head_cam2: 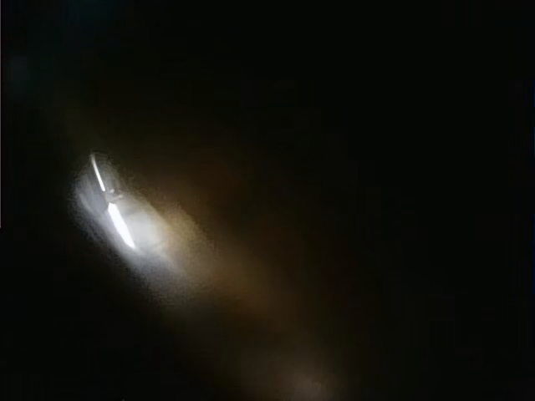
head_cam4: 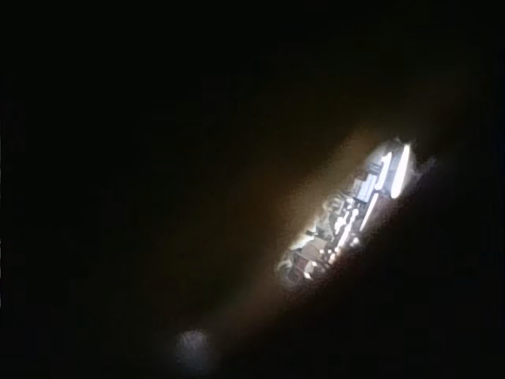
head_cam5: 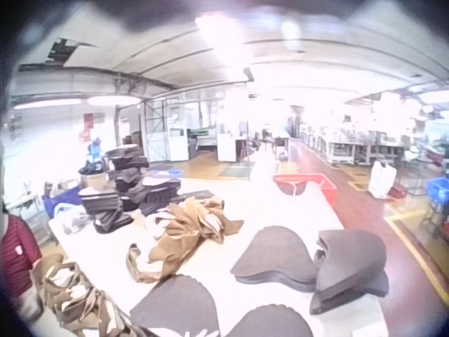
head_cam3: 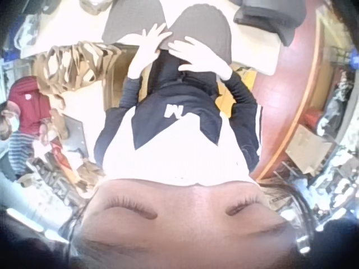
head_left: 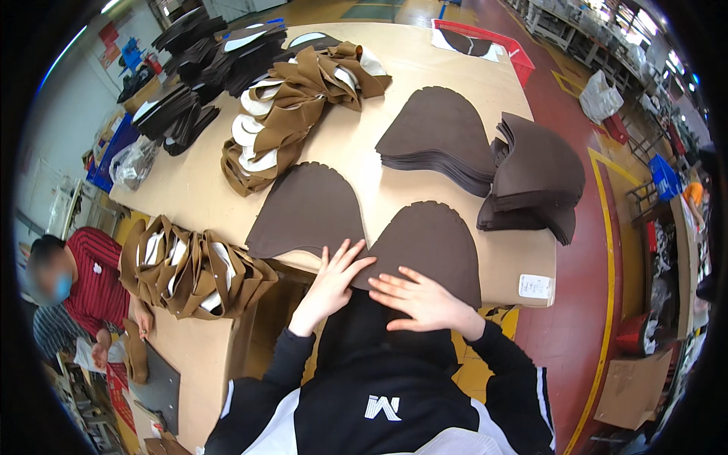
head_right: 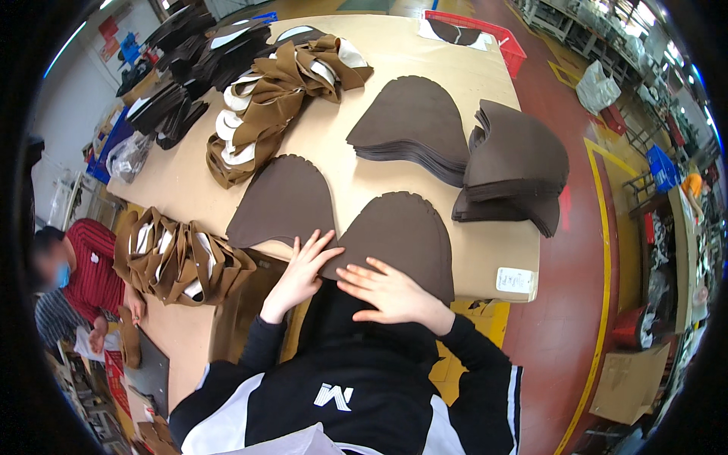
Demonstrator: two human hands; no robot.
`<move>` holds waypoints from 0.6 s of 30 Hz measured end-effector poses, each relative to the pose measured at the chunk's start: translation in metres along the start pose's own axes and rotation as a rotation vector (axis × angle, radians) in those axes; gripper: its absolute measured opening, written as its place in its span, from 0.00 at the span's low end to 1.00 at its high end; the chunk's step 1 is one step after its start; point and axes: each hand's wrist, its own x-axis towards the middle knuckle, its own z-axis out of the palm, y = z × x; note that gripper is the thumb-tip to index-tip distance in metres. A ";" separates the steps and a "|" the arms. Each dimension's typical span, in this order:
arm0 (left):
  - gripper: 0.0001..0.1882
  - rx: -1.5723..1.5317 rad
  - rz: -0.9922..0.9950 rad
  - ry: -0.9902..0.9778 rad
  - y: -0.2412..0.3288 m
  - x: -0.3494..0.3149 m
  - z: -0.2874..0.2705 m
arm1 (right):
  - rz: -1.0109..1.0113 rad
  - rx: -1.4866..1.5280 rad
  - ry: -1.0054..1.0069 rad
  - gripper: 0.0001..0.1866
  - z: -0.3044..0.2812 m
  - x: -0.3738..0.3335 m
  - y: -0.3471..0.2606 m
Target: The person repeatedly picks up dark brown fabric pieces from a table, aligns them, and stacks them into neat piles. The person also occasionally separates and re-stacks the pieces to organize them.
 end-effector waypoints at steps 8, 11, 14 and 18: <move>0.45 0.076 0.163 -0.059 -0.026 0.026 -0.013 | 0.012 0.457 0.132 0.27 -0.071 -0.020 -0.003; 0.39 -0.019 0.249 -0.005 -0.053 0.025 -0.013 | 0.108 0.513 0.342 0.25 -0.095 -0.027 0.017; 0.31 0.019 0.224 -0.023 -0.050 0.025 -0.026 | 0.279 0.284 0.454 0.28 -0.091 -0.018 0.051; 0.33 0.037 0.121 -0.023 -0.033 0.014 -0.019 | 0.437 -0.247 0.145 0.36 -0.031 -0.006 0.079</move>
